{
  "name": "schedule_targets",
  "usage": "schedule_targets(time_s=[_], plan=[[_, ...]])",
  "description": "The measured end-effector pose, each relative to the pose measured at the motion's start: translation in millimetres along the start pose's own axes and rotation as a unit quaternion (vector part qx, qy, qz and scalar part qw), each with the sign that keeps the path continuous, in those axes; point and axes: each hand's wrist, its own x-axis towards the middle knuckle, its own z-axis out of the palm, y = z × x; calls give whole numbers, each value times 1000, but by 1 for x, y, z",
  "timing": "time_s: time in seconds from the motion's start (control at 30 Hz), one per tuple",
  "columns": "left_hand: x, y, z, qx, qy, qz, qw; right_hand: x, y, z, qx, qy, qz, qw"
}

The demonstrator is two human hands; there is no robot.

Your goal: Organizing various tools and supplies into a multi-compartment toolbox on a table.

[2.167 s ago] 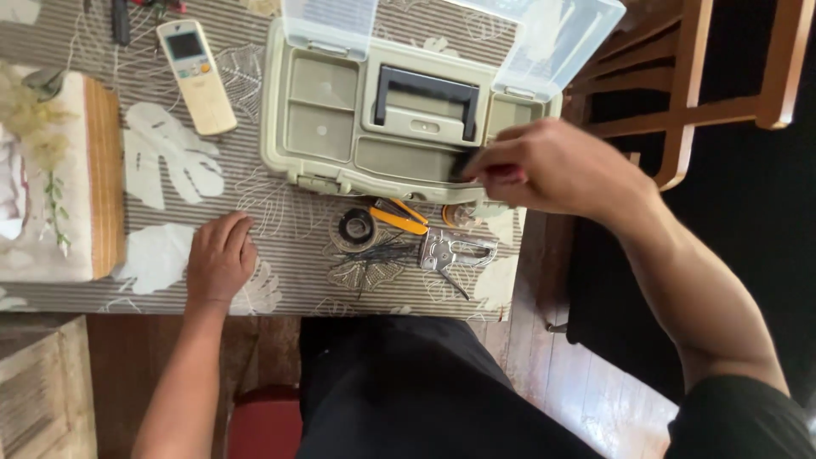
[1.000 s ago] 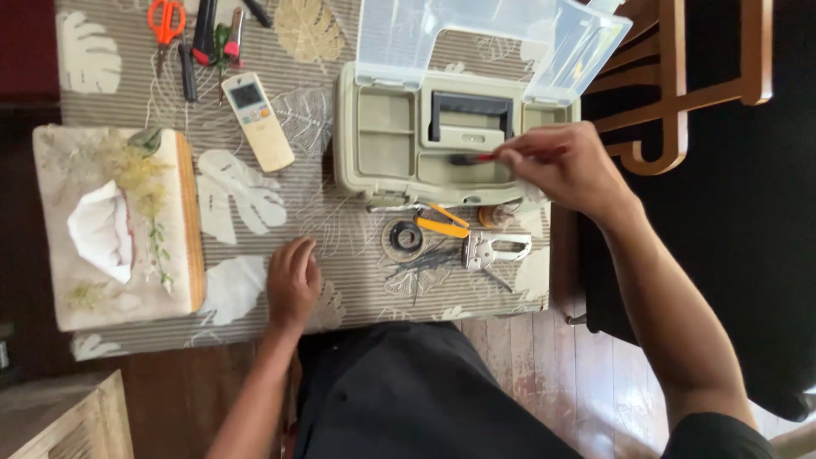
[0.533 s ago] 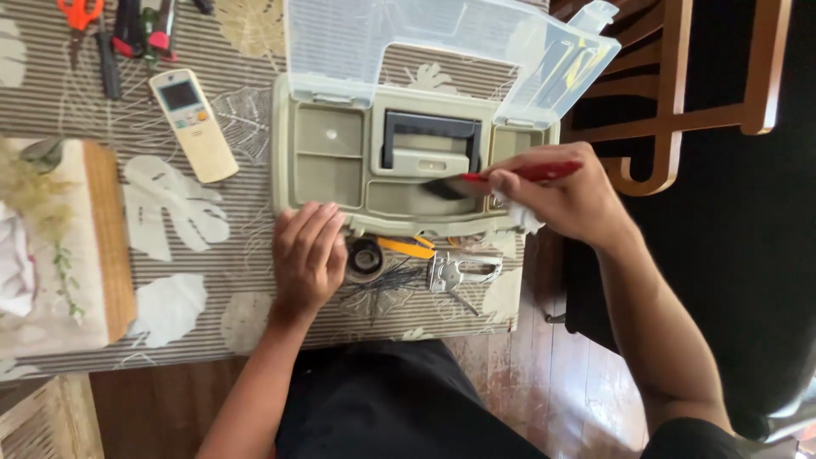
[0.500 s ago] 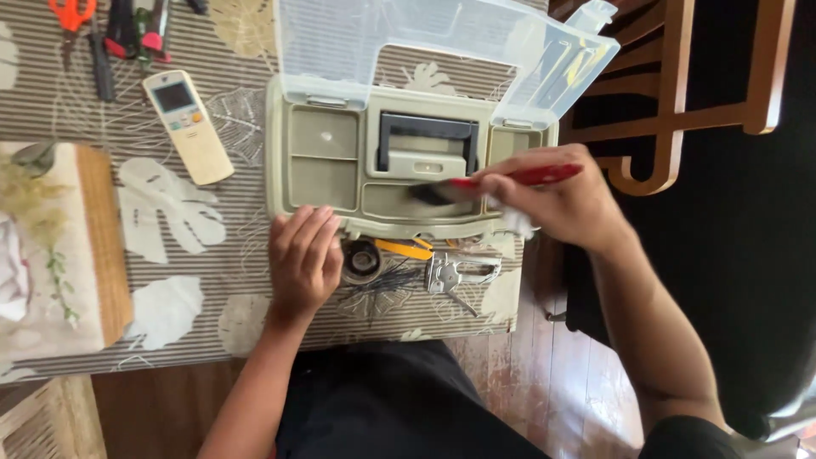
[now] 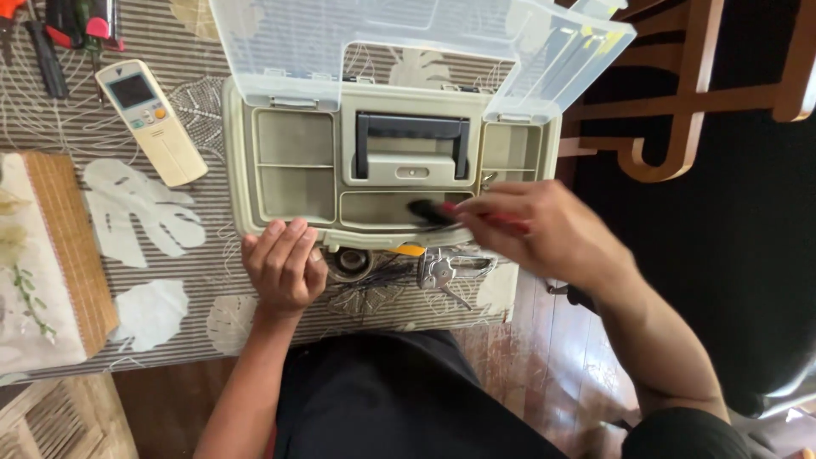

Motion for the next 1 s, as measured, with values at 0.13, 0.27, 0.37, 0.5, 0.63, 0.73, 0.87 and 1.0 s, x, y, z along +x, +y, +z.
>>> schedule_targets(time_s=[0.13,0.27,0.37,0.5,0.63,0.73,0.87,1.0], plan=[[4,-1,-4,-2,-7,7,1000,-19,-3,10,-88,22,48,995],[11,5,-10,-20,-8,6,1000,-5,-25,61,-10,139,52,989],[26,11,-25,-40,-31,-17,999,-10,-18,77,52,206,83,974],[48,23,-63,-97,-122,-67,986,-49,-18,65,46,281,161,945],[73,54,-106,-140,-89,-76,983,-25,-57,85,33,317,121,940],[97,90,-153,-333,-138,-93,928,-3,-68,106,25,301,99,948],[126,105,-190,-562,-206,-52,799,-27,-45,96,-30,331,126,935],[134,120,-215,-548,-206,-68,808,-31,-64,90,37,350,156,923]])
